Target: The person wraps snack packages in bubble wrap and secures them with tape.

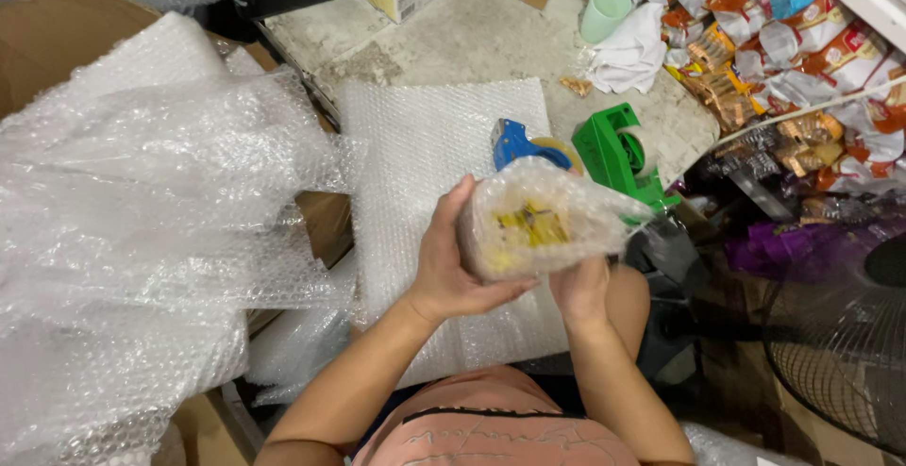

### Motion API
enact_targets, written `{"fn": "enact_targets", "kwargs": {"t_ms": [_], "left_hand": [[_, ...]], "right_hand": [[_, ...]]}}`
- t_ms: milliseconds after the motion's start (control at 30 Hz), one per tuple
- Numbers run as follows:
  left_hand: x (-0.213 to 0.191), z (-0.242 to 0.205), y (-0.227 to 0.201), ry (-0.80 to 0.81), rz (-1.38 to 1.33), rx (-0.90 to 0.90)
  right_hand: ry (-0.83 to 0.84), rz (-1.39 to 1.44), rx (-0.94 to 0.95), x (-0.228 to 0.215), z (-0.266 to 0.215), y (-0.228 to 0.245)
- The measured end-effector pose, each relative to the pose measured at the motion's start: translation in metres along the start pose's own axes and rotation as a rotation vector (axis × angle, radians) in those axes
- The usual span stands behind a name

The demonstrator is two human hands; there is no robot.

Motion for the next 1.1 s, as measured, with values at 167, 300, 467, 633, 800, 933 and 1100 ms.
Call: {"fn": "enact_targets", "kwargs": {"t_ms": [167, 300, 467, 633, 800, 933, 1100], "left_hand": [[0.001, -0.005, -0.002, -0.145, 0.278, 0.250], [-0.008, -0.008, -0.008, -0.102, 0.355, 0.207], [-0.025, 0.010, -0.037, -0.094, 0.269, 0.144], [-0.038, 0.039, -0.063, 0.015, 0.206, 0.046], [-0.042, 0.059, -0.070, 0.230, 0.393, 0.106], [-0.035, 0.066, -0.068, 0.161, 0.303, -0.005], [-0.032, 0.072, -0.069, 0.251, 0.141, -0.144]], "right_hand": [[0.041, -0.213, -0.269, 0.001, -0.026, -0.020], [0.011, -0.310, -0.409, -0.004, -0.035, -0.040], [0.177, -0.772, -0.615, 0.012, -0.019, 0.008], [0.424, -0.640, -0.475, 0.030, 0.010, 0.044], [0.447, -0.440, -0.268, 0.030, 0.024, 0.038], [0.373, -0.399, -0.241, 0.031, 0.027, 0.036], [0.350, -0.281, -0.155, 0.022, 0.038, 0.030]]}}
Point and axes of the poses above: each hand's wrist, its own z-axis towards the middle knuckle, its own x-axis out of the palm, y = z × x, the point moved 4 cm from there along z, towards the middle knuckle, and after that the axes turned 2 degrees about -z, right-handed, at the moved point
